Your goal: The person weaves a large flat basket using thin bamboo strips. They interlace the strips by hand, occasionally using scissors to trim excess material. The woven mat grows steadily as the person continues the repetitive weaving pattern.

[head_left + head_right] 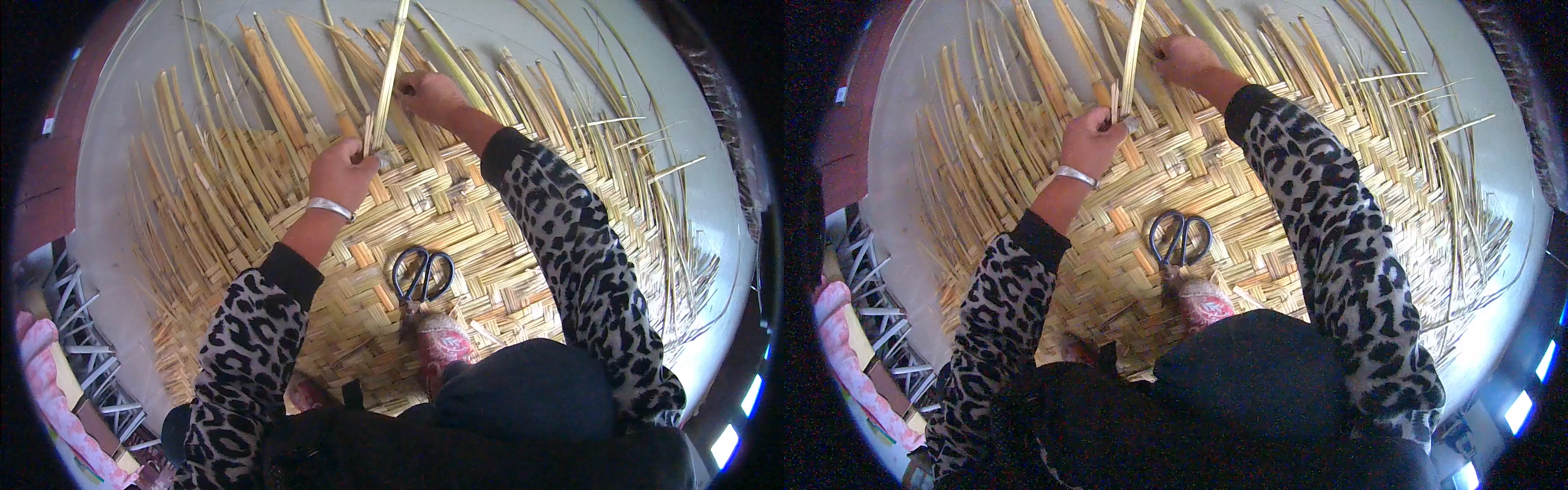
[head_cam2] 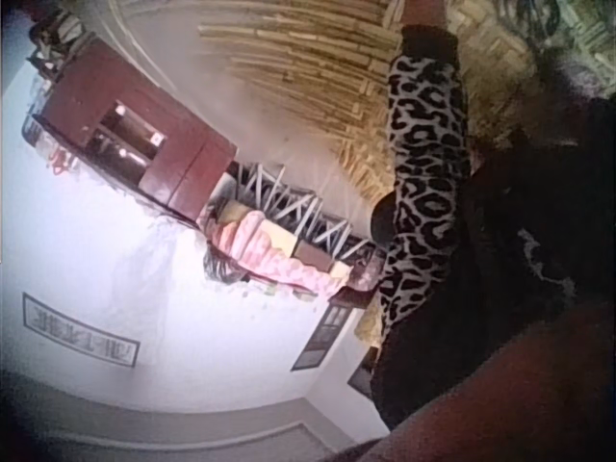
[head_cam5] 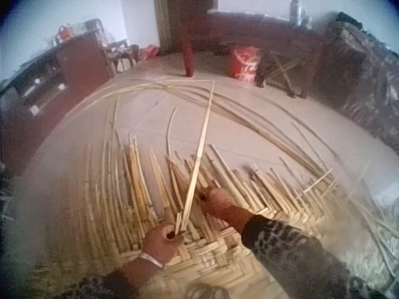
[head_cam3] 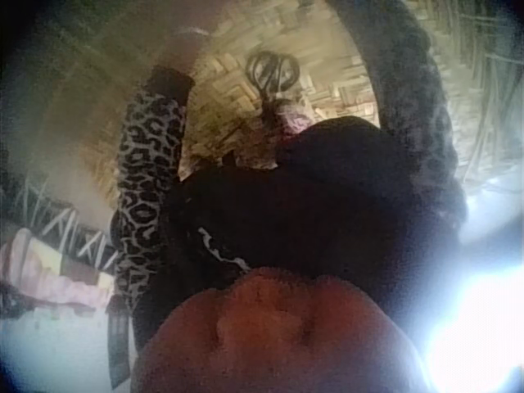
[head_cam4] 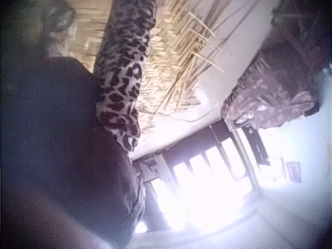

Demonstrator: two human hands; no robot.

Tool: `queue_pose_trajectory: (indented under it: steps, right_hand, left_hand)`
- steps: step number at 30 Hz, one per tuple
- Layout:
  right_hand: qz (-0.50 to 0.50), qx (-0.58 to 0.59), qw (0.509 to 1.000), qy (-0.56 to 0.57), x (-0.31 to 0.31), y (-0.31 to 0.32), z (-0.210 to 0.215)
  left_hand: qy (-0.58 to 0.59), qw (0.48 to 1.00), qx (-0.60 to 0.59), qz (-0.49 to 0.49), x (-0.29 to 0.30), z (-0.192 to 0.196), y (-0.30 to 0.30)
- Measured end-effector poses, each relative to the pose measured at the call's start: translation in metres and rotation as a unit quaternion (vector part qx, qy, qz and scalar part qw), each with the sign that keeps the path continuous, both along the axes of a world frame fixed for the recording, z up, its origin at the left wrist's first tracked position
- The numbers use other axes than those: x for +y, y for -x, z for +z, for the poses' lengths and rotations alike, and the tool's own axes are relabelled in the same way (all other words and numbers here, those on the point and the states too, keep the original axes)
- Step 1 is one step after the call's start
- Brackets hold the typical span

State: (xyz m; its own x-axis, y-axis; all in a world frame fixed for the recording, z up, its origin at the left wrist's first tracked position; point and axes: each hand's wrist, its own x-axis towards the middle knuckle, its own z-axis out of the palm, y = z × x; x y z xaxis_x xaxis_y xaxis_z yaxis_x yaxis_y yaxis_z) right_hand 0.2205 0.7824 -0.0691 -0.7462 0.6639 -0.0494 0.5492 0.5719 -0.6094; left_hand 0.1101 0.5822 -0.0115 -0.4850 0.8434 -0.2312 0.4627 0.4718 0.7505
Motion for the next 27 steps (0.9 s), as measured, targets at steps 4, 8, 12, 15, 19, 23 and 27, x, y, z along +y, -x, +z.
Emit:
queue_pose_trajectory:
  steps: [4, 8, 12, 15, 19, 23, 27]
  right_hand:
    - [-0.041, 0.003, 0.994, -0.099, -0.015, 0.003, 0.000]
    - [0.052, -0.048, 0.992, -0.105, -0.025, -0.006, 0.016]
    - [0.051, -0.084, 0.959, 0.265, -0.017, -0.022, 0.041]
    - [0.059, -0.008, 0.903, 0.425, -0.015, -0.033, 0.049]
    - [0.035, -0.017, 0.904, 0.426, -0.018, -0.032, 0.042]
    - [0.029, 0.017, 0.918, 0.395, -0.028, -0.025, 0.028]
    - [-0.029, 0.059, 0.914, 0.400, -0.036, -0.032, 0.023]
  left_hand:
    - [0.009, 0.999, 0.030, 0.011, 0.000, -0.001, 0.000]
    - [0.011, 0.999, 0.028, 0.021, 0.002, -0.011, 0.003]
    - [0.007, 1.000, 0.000, 0.023, 0.005, -0.020, 0.005]
    - [-0.006, 1.000, 0.005, 0.017, 0.004, -0.023, 0.005]
    - [-0.015, 0.999, -0.005, 0.036, 0.002, -0.023, 0.005]
    - [0.001, 0.999, 0.017, 0.031, 0.002, -0.021, 0.005]
    - [-0.011, 0.997, -0.021, 0.070, 0.002, -0.023, 0.000]
